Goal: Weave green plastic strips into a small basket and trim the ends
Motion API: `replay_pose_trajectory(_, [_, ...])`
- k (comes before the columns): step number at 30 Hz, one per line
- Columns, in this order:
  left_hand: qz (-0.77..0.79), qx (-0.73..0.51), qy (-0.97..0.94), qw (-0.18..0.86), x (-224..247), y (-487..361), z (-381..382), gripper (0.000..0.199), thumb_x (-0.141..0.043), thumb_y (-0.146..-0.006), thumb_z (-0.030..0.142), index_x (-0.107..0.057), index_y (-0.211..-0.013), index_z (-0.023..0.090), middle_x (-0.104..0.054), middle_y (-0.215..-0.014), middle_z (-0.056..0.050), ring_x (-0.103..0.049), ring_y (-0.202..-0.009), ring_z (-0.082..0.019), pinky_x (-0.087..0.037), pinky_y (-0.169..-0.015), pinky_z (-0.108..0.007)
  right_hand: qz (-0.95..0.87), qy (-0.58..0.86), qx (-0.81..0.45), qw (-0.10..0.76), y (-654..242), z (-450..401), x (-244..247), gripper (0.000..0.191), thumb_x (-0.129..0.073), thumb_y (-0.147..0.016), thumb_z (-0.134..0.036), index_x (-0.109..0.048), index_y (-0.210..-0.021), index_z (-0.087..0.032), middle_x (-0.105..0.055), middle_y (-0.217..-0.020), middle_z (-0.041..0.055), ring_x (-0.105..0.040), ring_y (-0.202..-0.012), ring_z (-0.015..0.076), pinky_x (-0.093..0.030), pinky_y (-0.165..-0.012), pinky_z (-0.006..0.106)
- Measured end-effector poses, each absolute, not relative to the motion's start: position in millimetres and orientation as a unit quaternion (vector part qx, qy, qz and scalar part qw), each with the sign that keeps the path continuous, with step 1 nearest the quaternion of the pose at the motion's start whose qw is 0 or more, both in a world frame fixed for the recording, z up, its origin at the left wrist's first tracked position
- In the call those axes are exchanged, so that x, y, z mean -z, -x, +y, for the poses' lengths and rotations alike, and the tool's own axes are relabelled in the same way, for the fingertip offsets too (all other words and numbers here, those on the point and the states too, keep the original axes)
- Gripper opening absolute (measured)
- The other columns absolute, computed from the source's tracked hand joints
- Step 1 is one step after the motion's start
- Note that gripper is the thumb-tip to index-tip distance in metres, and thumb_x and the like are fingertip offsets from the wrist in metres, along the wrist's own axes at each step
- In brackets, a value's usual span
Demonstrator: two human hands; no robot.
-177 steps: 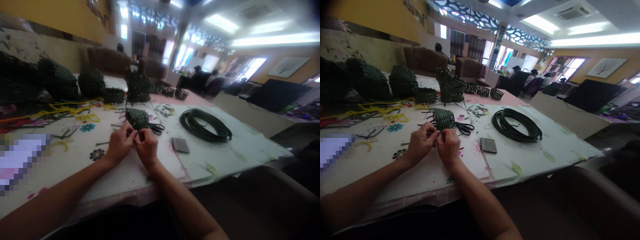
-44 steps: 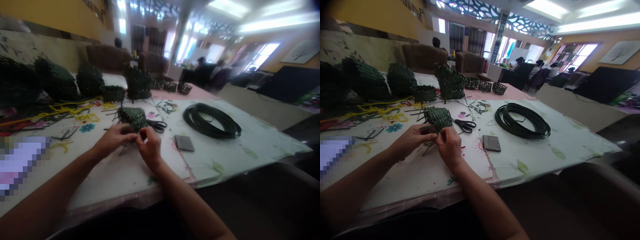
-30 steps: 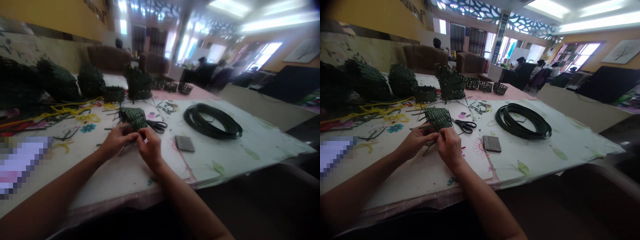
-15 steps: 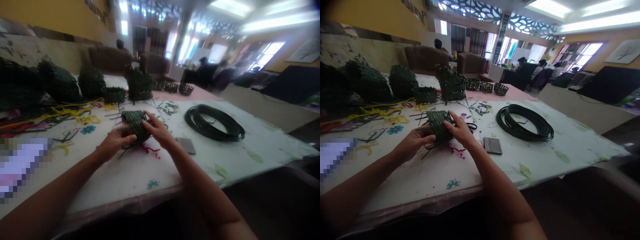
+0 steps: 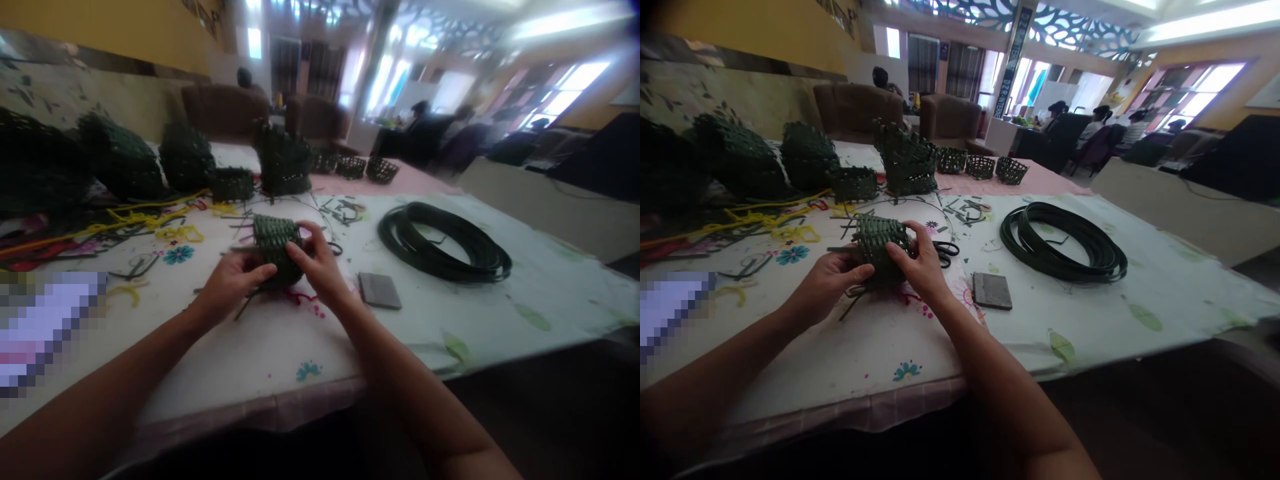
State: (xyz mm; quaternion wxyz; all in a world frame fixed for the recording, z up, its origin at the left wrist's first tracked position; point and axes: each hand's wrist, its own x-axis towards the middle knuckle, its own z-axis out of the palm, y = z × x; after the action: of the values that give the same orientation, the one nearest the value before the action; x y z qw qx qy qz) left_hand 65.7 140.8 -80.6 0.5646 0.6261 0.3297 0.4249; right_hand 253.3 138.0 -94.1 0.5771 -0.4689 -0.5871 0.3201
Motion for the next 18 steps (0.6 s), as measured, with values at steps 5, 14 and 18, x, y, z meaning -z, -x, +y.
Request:
replay_pose_trajectory(5, [0.377,-0.409,-0.696,0.454,78,-57,145,0.04,-0.076,-0.082,0.047,-0.076,-0.107,0.016,-0.079,-0.103,-0.008,-0.071,-0.092,-0.024,-0.056,-0.087,-0.036,-0.574,0.476,-0.304,0.593,-253,139,98,0.048,-0.068,-0.083,-0.05,-0.054,-0.124,-0.028,-0.041,-0.073,-0.0054,-0.044,-0.066,0.0144,-0.039,-0.062,0.029])
replay_pose_trajectory(14, [0.337,-0.332,-0.771,0.427,68,-44,151,0.03,-0.066,-0.089,0.044,-0.076,-0.102,0.019,-0.077,-0.099,-0.006,-0.071,-0.091,-0.024,-0.055,-0.085,-0.033,-0.577,0.48,-0.305,0.586,-257,137,95,0.05,-0.067,-0.083,-0.051,-0.055,-0.125,-0.027,-0.044,-0.077,-0.0037,-0.045,-0.071,0.0157,-0.04,-0.068,0.031])
replay_pose_trajectory(18, [0.371,-0.354,-0.79,0.336,69,-46,151,0.028,-0.063,-0.088,0.044,-0.074,-0.096,0.019,-0.076,-0.09,-0.004,-0.069,-0.083,-0.022,-0.053,-0.078,-0.032,-0.565,0.477,-0.321,0.592,-257,137,95,0.051,-0.068,-0.082,-0.051,-0.055,-0.124,-0.026,-0.043,-0.076,-0.0042,-0.044,-0.07,0.0152,-0.037,-0.066,0.031])
